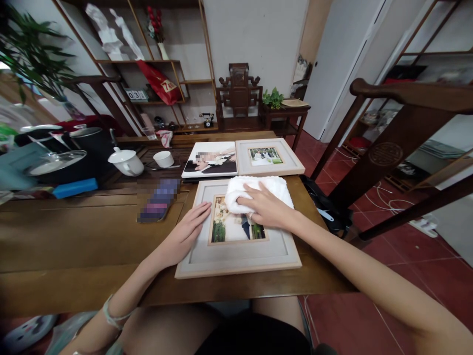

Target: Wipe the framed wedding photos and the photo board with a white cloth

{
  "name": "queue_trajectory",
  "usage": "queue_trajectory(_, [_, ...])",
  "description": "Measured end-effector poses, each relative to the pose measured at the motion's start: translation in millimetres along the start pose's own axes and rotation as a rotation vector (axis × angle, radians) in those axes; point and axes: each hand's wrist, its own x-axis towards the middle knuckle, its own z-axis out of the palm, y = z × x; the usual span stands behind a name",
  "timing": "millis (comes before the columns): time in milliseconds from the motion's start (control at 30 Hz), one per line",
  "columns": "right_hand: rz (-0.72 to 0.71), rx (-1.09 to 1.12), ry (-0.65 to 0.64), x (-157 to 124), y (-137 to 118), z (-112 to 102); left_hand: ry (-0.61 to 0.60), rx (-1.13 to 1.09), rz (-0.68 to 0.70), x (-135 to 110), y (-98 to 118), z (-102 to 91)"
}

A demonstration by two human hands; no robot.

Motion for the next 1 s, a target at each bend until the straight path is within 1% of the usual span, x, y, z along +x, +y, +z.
queue_trajectory(67, [0.005, 0.058, -0.026, -12.1, -17.3, -2.4, -0.003, 0.002, -0.01, -0.1, -0.4, 0.6])
queue_trajectory(200, [-0.022, 0.173, -0.079, -46.8, -69.5, -12.1, -0.004, 0.01, -0.024, -0.2, -0.5, 1.6])
queue_trajectory(267, [-0.062, 0.228, -0.094, -60.4, -92.9, -15.2, -0.006, 0.012, -0.022, 0.0, -0.7, 1.9])
queue_trajectory(333, [-0.102, 0.244, -0.09, -66.7, -105.9, -13.7, -0.005, 0.008, -0.016, 0.4, -1.2, 1.9])
queue_trajectory(367, [-0.114, 0.234, -0.081, -66.8, -107.4, -11.1, -0.003, 0.005, -0.014, 0.6, -1.4, 1.8])
queue_trajectory(400, [-0.118, 0.213, -0.068, -64.9, -105.4, -7.6, -0.002, 0.001, -0.012, 0.7, -1.7, 1.6])
queue_trajectory(467, [-0.097, 0.151, -0.029, -56.5, -92.3, 0.7, 0.0, -0.005, -0.011, 0.7, -1.7, 1.1])
queue_trajectory(567, [-0.028, 0.032, 0.035, -37.2, -58.0, 10.0, -0.012, 0.001, -0.023, 0.6, -0.7, 0.1])
queue_trajectory(667, [0.059, -0.064, 0.107, -14.9, -20.5, 11.1, -0.028, 0.011, -0.04, 0.7, 0.9, -0.6])
queue_trajectory(767, [0.141, -0.083, 0.166, 7.0, 6.8, 8.0, -0.02, 0.008, -0.033, 0.8, 1.9, -1.1])
queue_trajectory(800, [0.156, -0.078, 0.166, 13.3, 12.1, 6.8, -0.017, 0.006, -0.028, 0.9, 1.9, -1.2])
queue_trajectory(867, [0.154, -0.061, 0.125, 22.9, 16.9, 4.6, -0.013, 0.005, -0.017, 0.9, 1.9, -1.1])
queue_trajectory(933, [0.115, -0.029, 0.065, 26.0, 14.2, 2.4, -0.013, 0.005, -0.018, 0.8, 1.8, -0.9])
queue_trajectory(1000, [0.058, 0.015, 0.007, 20.9, 5.1, -0.5, -0.017, 0.008, -0.022, 0.7, 1.8, -0.6])
